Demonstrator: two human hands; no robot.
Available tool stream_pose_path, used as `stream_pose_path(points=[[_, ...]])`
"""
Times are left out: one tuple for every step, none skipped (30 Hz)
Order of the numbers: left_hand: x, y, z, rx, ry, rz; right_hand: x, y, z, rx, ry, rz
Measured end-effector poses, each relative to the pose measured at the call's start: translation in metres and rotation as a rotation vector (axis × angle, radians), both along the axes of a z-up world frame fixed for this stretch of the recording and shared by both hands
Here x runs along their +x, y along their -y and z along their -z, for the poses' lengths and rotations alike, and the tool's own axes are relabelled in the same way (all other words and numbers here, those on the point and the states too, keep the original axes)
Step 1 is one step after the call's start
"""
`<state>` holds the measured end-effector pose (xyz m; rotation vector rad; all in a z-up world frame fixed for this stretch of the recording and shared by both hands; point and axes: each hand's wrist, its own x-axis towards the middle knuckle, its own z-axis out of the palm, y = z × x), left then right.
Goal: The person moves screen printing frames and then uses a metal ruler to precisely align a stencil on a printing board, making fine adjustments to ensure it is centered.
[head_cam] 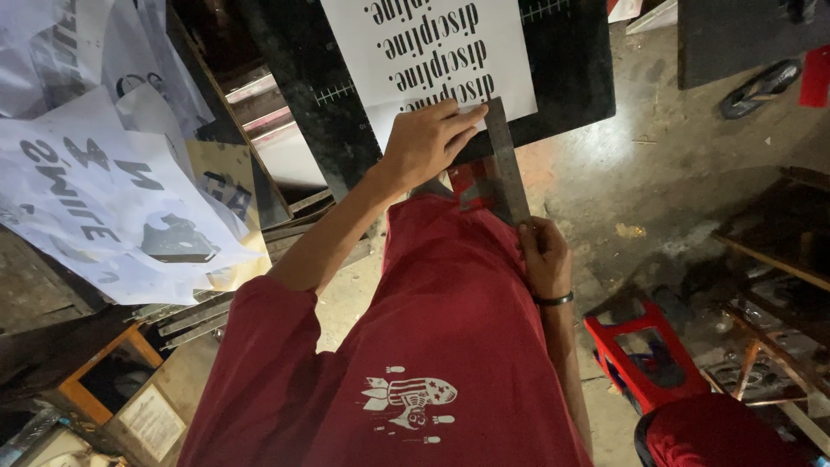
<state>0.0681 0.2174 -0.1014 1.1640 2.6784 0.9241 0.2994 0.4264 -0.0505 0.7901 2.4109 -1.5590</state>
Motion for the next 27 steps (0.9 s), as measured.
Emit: stream_pose_path(points=[[0.001, 0.0, -0.002, 0.007, 0.005, 0.0, 0.0, 0.0, 0.001, -0.011, 0.006, 0.009], [0.001, 0.0, 0.001, 0.009, 0.005, 0.0, 0.001, 0.0, 0.001, -0.01, 0.006, 0.008], [0.001, 0.0, 0.003, 0.008, 0.006, -0.001, 0.001, 0.001, 0.002, -0.004, 0.004, 0.009], [0.001, 0.0, 0.005, 0.006, 0.007, -0.002, 0.002, 0.001, 0.003, 0.002, 0.002, 0.009], [0.002, 0.0, 0.005, 0.006, 0.007, -0.003, 0.002, 0.001, 0.004, 0.002, 0.002, 0.008], [0.002, 0.0, 0.006, 0.007, -0.004, -0.006, 0.002, 0.001, 0.005, -0.003, -0.01, 0.011], [0.003, 0.0, 0.007, 0.008, -0.016, -0.009, 0.003, 0.0, 0.005, -0.008, -0.022, 0.013], [0.002, 0.0, 0.005, 0.009, -0.015, -0.009, 0.002, 0.001, 0.004, -0.007, -0.021, 0.013], [0.001, 0.0, 0.004, 0.001, -0.021, -0.013, 0.001, 0.001, 0.002, -0.006, -0.025, 0.011], [0.0, 0.0, 0.002, -0.008, -0.027, -0.016, 0.001, 0.002, 0.001, -0.007, -0.03, 0.009], [0.0, 0.0, 0.002, -0.008, -0.026, -0.017, -0.001, 0.002, -0.002, -0.007, -0.028, 0.009], [0.0, 0.0, 0.001, 0.001, -0.032, -0.009, -0.003, 0.003, -0.006, -0.025, -0.008, 0.013], [-0.001, 0.0, 0.001, 0.009, -0.039, -0.001, -0.006, 0.004, -0.009, -0.043, 0.013, 0.018], [0.0, -0.001, 0.0, 0.01, -0.037, 0.0, -0.003, 0.003, -0.006, -0.042, 0.014, 0.019], [0.0, -0.001, -0.001, 0.006, -0.022, -0.011, -0.001, 0.002, -0.003, -0.047, 0.015, 0.017], [0.0, -0.001, -0.002, 0.001, -0.008, -0.021, 0.001, 0.001, 0.0, -0.053, 0.015, 0.014], [0.0, -0.001, -0.001, 0.0, -0.008, -0.021, 0.0, 0.001, -0.001, -0.053, 0.015, 0.014], [0.001, -0.001, 0.0, -0.006, -0.019, -0.021, -0.001, 0.001, -0.002, -0.047, 0.014, 0.016], [0.001, -0.001, 0.0, -0.012, -0.031, -0.021, -0.002, 0.001, -0.003, -0.041, 0.012, 0.017], [0.001, -0.001, 0.0, -0.012, -0.032, -0.019, 0.0, 0.0, -0.001, -0.041, 0.012, 0.019], [0.001, 0.0, 0.0, -0.005, -0.034, -0.018, 0.001, -0.001, 0.001, -0.038, 0.009, 0.011], [0.001, 0.0, -0.001, 0.001, -0.036, -0.018, 0.002, -0.002, 0.003, -0.036, 0.006, 0.003], [0.001, -0.001, -0.002, 0.001, -0.037, -0.017, 0.002, -0.002, 0.003, -0.036, 0.006, 0.004], [0.001, -0.001, -0.004, 0.0, -0.035, -0.024, 0.002, -0.002, 0.004, -0.03, 0.011, 0.003], [0.001, -0.002, -0.005, 0.0, -0.033, -0.032, 0.002, -0.002, 0.004, -0.024, 0.016, 0.001], [0.001, -0.002, -0.006, 0.0, -0.034, -0.029, 0.002, -0.002, 0.005, -0.023, 0.015, 0.004], [0.0, -0.002, -0.006, 0.002, -0.027, -0.024, 0.002, -0.002, 0.006, -0.033, 0.013, 0.01]])
